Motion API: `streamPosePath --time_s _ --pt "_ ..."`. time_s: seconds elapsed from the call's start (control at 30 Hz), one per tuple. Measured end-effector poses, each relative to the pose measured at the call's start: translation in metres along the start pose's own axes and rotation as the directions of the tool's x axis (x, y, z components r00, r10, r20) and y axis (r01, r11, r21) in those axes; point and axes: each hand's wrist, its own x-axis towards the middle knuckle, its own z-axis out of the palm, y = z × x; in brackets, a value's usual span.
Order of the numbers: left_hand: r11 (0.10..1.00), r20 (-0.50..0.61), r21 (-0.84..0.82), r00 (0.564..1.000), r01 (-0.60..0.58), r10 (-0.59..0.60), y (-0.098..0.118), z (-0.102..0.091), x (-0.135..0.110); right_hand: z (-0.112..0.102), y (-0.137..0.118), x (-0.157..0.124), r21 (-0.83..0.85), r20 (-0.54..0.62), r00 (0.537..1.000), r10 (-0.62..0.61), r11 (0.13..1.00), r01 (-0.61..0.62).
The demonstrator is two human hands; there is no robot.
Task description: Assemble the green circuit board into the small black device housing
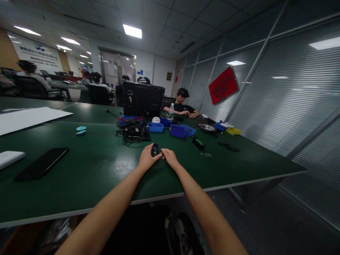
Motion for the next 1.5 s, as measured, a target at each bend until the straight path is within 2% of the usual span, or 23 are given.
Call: streamPosePath --time_s 0.07,0.17,0.33,0.5,0.63,0.73,0.87,1.03,1.13,1.2,1.3,1.5 --pt "0.997 0.033 0.071 0.999 -0.005 0.003 0.000 0.000 -0.002 0.001 0.002 0.002 -0.005 0.001 1.000 0.020 1.000 -0.020" --pt "0.996 0.066 0.092 0.998 0.014 -0.020 0.000 0.000 -0.003 0.002 0.006 0.004 -0.028 0.006 0.999 0.039 0.999 -0.039" --pt "0.988 0.003 0.093 0.992 0.123 -0.124 0.000 -0.006 -0.003 -0.001 0.011 0.008 -0.006 -0.020 0.999 0.026 1.000 -0.026" --pt "0.961 -0.011 0.156 0.973 0.230 -0.231 -0.003 -0.022 -0.004 -0.008 0.018 0.011 0.022 -0.058 0.998 0.021 1.000 -0.020" --pt "0.934 0.002 0.239 0.962 0.265 -0.273 -0.015 -0.047 -0.007 -0.011 0.022 0.013 0.030 -0.092 0.995 0.028 0.999 -0.025" --pt "0.894 0.004 0.328 0.946 0.304 -0.323 -0.031 -0.074 -0.009 -0.012 0.023 0.013 0.043 -0.100 0.995 0.018 0.999 -0.014" --pt "0.812 -0.039 0.434 0.908 0.392 -0.417 -0.059 -0.121 -0.009 -0.011 0.024 0.015 0.082 -0.110 0.994 0.030 0.996 -0.021" --pt "0.701 -0.112 0.490 0.835 0.518 -0.539 -0.103 -0.184 -0.008 -0.010 0.026 0.018 0.099 -0.124 0.991 0.054 0.994 -0.041" --pt "0.643 -0.165 0.504 0.796 0.576 -0.583 -0.127 -0.213 -0.011 -0.010 0.024 0.017 0.103 -0.122 0.991 0.062 0.993 -0.049" --pt "0.606 -0.227 0.513 0.777 0.608 -0.587 -0.137 -0.224 -0.014 -0.011 0.023 0.016 0.099 -0.124 0.990 0.070 0.993 -0.058" --pt "0.593 -0.304 0.495 0.766 0.635 -0.566 -0.142 -0.230 -0.018 -0.011 0.021 0.015 0.092 -0.124 0.988 0.086 0.993 -0.075" --pt "0.607 -0.269 0.482 0.765 0.633 -0.585 -0.131 -0.221 -0.019 -0.012 0.021 0.015 0.078 -0.117 0.989 0.090 0.994 -0.082"
